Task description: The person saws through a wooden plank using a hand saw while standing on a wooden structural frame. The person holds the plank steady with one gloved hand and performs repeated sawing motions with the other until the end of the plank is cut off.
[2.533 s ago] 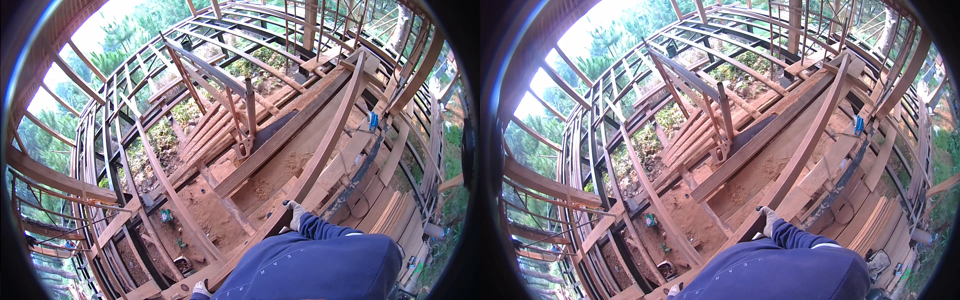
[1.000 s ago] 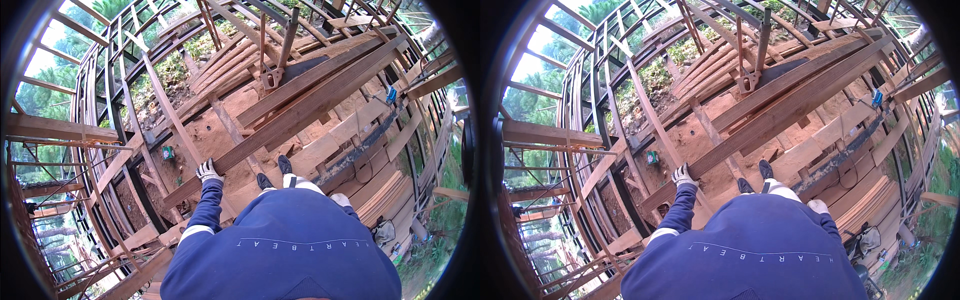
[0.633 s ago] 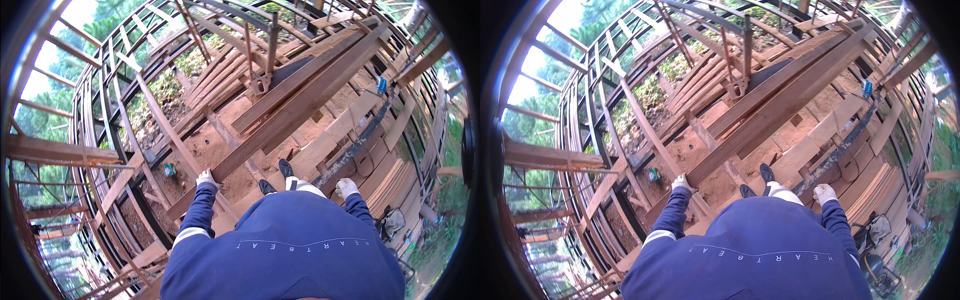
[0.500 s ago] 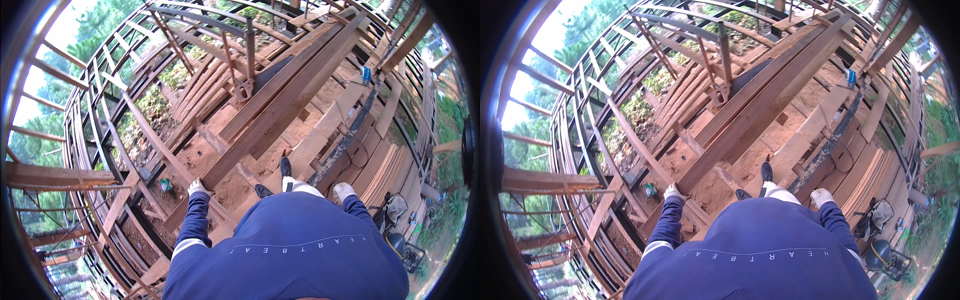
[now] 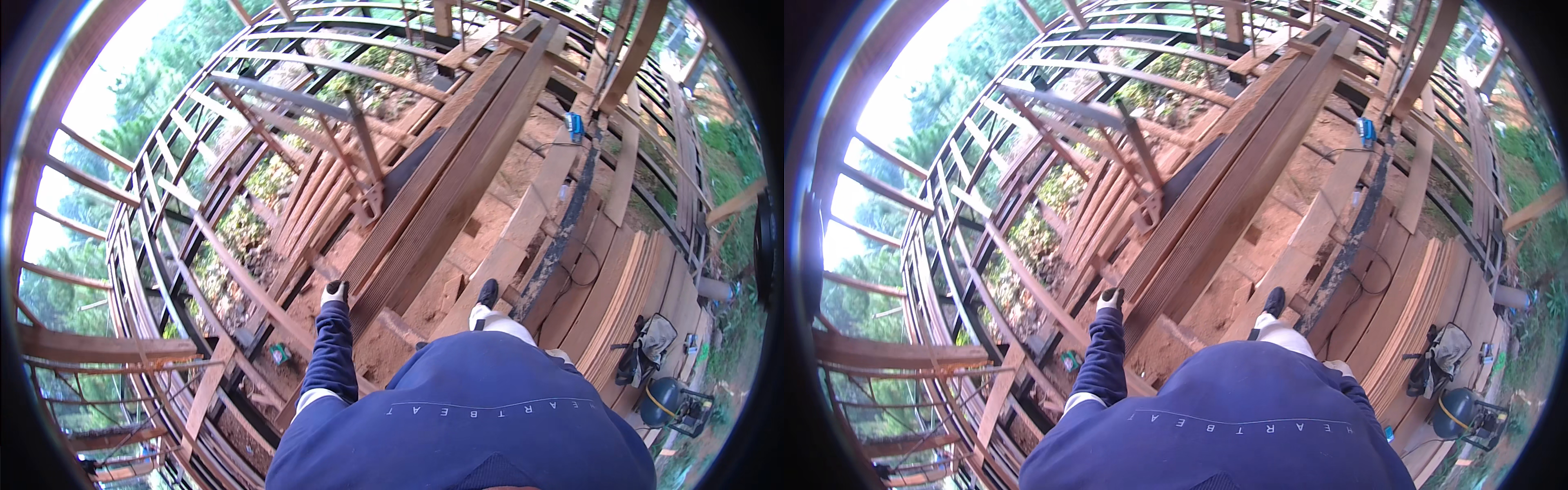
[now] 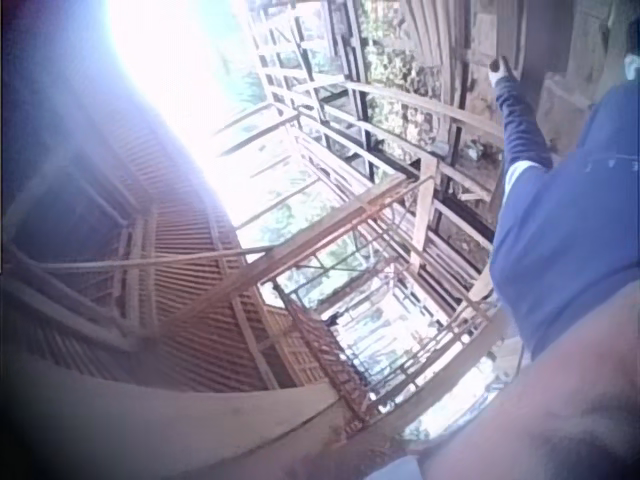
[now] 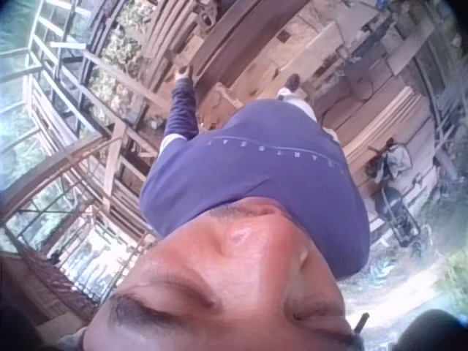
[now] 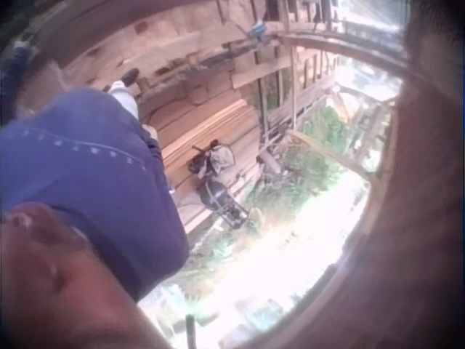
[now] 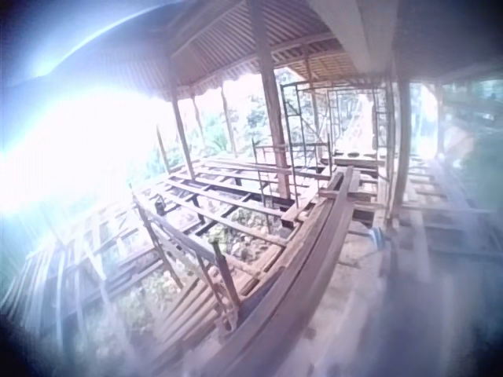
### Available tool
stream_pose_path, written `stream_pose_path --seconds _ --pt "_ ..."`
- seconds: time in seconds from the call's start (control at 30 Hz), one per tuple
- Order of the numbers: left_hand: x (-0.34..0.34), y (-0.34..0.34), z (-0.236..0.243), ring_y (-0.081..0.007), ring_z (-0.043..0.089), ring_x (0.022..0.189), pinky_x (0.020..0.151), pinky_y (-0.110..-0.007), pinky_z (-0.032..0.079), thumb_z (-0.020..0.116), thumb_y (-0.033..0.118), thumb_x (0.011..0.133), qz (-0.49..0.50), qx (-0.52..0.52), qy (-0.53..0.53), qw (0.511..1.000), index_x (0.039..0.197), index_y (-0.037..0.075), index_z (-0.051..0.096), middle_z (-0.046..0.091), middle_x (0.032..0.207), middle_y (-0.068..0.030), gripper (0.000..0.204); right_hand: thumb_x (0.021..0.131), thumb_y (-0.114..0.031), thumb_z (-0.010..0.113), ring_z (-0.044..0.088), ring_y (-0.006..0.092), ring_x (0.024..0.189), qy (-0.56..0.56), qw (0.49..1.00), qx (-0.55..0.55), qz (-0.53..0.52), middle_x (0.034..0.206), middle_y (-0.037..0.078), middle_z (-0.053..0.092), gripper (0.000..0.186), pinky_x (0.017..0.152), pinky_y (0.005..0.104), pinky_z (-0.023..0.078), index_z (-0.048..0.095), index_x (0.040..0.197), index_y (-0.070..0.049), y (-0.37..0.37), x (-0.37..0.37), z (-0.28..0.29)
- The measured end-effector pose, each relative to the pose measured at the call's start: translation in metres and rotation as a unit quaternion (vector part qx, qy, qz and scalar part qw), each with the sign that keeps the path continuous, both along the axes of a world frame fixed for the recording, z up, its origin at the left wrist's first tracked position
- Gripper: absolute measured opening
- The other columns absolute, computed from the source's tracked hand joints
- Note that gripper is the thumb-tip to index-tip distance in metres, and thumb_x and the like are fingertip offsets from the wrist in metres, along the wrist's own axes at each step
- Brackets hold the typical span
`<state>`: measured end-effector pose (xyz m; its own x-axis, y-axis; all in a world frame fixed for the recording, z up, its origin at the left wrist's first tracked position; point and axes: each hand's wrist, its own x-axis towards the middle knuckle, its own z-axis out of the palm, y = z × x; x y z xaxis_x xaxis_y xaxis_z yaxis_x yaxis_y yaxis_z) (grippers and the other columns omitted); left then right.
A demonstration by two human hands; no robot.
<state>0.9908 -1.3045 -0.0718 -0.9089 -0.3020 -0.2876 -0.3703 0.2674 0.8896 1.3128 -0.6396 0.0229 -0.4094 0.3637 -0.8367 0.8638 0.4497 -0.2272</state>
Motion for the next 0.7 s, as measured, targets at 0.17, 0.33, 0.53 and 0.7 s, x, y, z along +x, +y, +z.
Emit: stream_pose_path --seconds 0.17,0.33,0.53,0.7 --pt "-0.131 0.095 0.001 -0.0205 0.067 0.077 0.072 -0.037 0.053 0.082 0.030 0.091 0.068 -0.098 -0.013 0.993 0.098 0.002 0.073 0.073 0.083 -0.0083 0.030 0.097 -0.036 0.058 0.073 0.0318 0.102 0.059 0.992 0.027 0.105 0.108 0.016 0.077 0.038 0.091 0.0426 0.055 0.075 0.111 -0.004 0.085 -0.036 0.005" --pt "-0.228 0.083 -0.029 -0.0272 0.067 0.091 0.087 -0.041 0.053 0.087 0.036 0.085 0.161 -0.101 -0.085 0.978 0.112 0.000 0.066 0.073 0.103 -0.0133 0.050 0.097 -0.015 0.061 0.069 0.0184 0.069 0.216 0.929 -0.081 -0.290 0.089 0.007 0.070 0.028 0.063 0.0364 0.056 0.059 0.124 -0.008 0.146 -0.091 0.037" --pt "-0.268 0.154 -0.046 -0.0323 0.073 0.101 0.086 -0.042 0.056 0.085 0.054 0.082 0.146 -0.260 -0.098 0.950 0.118 -0.007 0.072 0.076 0.112 -0.0209 0.072 0.095 -0.020 0.066 0.071 0.0179 0.072 0.223 0.916 0.035 -0.333 0.085 0.007 0.072 0.025 0.064 0.0346 0.056 0.067 0.112 -0.002 0.185 -0.042 0.074" --pt "-0.299 0.162 -0.030 -0.0303 0.072 0.098 0.084 -0.042 0.056 0.084 0.043 0.083 0.140 -0.220 -0.199 0.945 0.121 -0.003 0.070 0.075 0.112 -0.0183 0.061 0.093 -0.024 0.069 0.074 0.0201 0.074 0.101 0.938 0.133 -0.304 0.082 0.010 0.074 0.025 0.065 0.0364 0.058 0.072 0.100 0.000 0.159 0.029 0.073"
